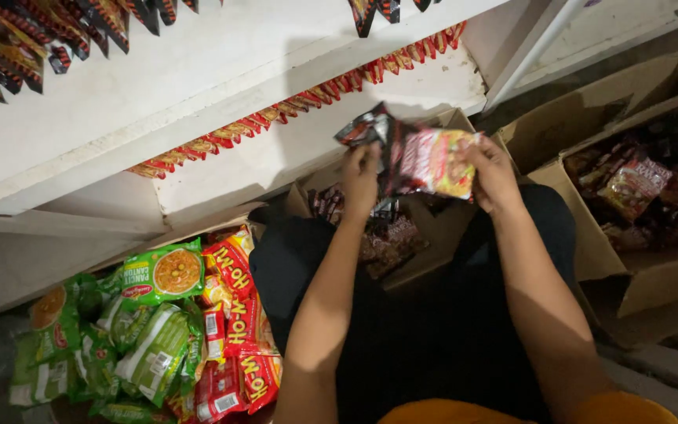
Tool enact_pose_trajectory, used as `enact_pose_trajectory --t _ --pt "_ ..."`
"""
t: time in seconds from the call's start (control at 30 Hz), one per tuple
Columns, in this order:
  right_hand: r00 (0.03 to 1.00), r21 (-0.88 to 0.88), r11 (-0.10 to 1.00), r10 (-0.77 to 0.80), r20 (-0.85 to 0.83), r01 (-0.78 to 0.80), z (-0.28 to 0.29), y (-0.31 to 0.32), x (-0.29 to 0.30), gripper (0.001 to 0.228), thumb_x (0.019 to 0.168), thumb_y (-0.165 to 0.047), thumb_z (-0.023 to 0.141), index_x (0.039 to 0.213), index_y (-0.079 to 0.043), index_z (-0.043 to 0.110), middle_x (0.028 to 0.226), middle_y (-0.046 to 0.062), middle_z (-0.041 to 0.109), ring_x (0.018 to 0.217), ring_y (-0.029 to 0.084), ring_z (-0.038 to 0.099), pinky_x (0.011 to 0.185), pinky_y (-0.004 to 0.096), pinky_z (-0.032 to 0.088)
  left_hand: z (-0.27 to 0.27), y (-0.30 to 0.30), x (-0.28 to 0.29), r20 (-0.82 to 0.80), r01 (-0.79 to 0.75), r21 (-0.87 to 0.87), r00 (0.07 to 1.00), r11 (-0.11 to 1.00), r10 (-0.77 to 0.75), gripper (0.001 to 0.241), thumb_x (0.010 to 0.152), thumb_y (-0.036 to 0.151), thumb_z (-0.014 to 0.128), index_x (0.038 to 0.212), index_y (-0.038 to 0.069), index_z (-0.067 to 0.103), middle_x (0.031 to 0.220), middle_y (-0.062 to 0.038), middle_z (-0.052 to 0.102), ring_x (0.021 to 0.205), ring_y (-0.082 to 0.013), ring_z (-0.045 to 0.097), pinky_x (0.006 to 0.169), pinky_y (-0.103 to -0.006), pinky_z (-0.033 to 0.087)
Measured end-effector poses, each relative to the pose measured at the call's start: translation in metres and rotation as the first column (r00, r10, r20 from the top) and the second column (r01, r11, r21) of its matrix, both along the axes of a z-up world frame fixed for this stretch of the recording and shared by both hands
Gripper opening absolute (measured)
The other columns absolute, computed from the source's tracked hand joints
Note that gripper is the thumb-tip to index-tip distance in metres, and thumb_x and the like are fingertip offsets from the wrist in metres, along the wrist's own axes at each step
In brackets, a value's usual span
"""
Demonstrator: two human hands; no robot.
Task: Picking up packets of ramen from a box and arranging them neatly on a grocery store shelf.
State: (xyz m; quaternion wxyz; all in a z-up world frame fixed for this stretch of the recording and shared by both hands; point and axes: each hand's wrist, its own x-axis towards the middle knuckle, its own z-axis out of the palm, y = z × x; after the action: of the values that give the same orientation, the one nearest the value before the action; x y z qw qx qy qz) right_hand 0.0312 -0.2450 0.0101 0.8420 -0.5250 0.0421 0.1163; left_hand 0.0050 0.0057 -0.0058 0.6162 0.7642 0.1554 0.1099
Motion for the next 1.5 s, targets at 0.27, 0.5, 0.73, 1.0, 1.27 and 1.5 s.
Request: enact_pose_trajectory --t 0.27,0.5,0.73,1.0,1.27,1.5 --pt "0.979 0.117 0.972 -0.198 -0.054 0.203 0.014 -0.002 0.002 0.033 0.098 -0.012 0.068 0.128 -0.010 0.055 0.111 0.004 0.071 0.092 0.017 0.074 0.071 0.032 0.063 -0.022 0.000 0.005 0.210 0.187 -0.060 0.963 0.981 -0.171 0.060 0.095 0.011 0.073 0.148 0.016 0.047 0.144 -0.015 0.057 0.122 -0.0264 0.059 0.097 -0.0379 0.052" --pt "0.999 0.019 0.999 -0.042 -0.015 0.042 0.000 0.030 -0.010 0.041 0.102 -0.018 0.068 0.140 -0.005 0.058 0.117 0.005 0.071 0.092 0.012 0.072 0.073 0.027 0.060 0.034 -0.013 -0.011 0.227 0.083 -0.186 0.973 0.979 -0.039 0.132 0.077 -0.005 0.076 0.165 0.019 -0.020 0.139 -0.024 0.058 0.117 -0.0296 0.064 0.100 -0.0416 0.055" --pt "0.999 0.025 1.000 0.018 -0.034 -0.017 0.004 0.039 -0.011 0.040 0.103 -0.019 0.065 0.140 -0.004 0.061 0.121 0.007 0.071 0.095 0.012 0.072 0.076 0.027 0.061 -0.006 -0.011 0.001 0.262 0.051 -0.299 0.965 0.953 0.030 0.124 0.075 0.002 0.079 0.163 0.013 -0.008 0.133 -0.020 0.061 0.114 -0.0273 0.065 0.097 -0.0372 0.054" --pt "0.777 -0.619 0.775 0.310 0.549 0.128 -0.010 0.048 -0.021 0.078 0.083 0.018 0.047 0.155 -0.012 0.049 0.167 0.012 0.038 0.159 0.025 0.030 0.128 0.037 0.022 0.023 -0.013 -0.004 -0.088 0.095 -0.333 0.987 0.938 -0.131 0.086 0.090 0.041 0.074 0.166 0.013 0.045 0.127 -0.016 0.050 0.100 -0.0401 0.065 0.086 -0.0575 0.051" --pt "0.885 -0.340 0.933 0.255 0.389 -0.120 0.006 0.054 -0.032 0.064 0.100 -0.012 0.051 0.161 -0.006 0.035 0.165 0.011 0.037 0.152 0.024 0.034 0.123 0.037 0.029 0.024 -0.025 -0.013 0.360 0.066 -0.330 0.931 0.942 0.061 0.060 0.109 0.045 0.045 0.151 0.003 0.046 0.144 -0.020 0.054 0.135 -0.0340 0.053 0.119 -0.0458 0.040" --pt "0.808 -0.390 0.921 0.229 0.542 0.001 0.022 0.072 -0.052 0.083 0.107 -0.056 0.041 0.165 -0.001 0.019 0.173 0.015 0.021 0.162 0.027 0.015 0.131 0.039 0.011 0.031 -0.036 -0.021 0.482 0.132 -0.234 0.876 0.963 -0.003 0.059 0.113 0.042 0.029 0.159 0.005 0.032 0.161 -0.016 0.032 0.152 -0.0257 0.030 0.127 -0.0393 0.021"
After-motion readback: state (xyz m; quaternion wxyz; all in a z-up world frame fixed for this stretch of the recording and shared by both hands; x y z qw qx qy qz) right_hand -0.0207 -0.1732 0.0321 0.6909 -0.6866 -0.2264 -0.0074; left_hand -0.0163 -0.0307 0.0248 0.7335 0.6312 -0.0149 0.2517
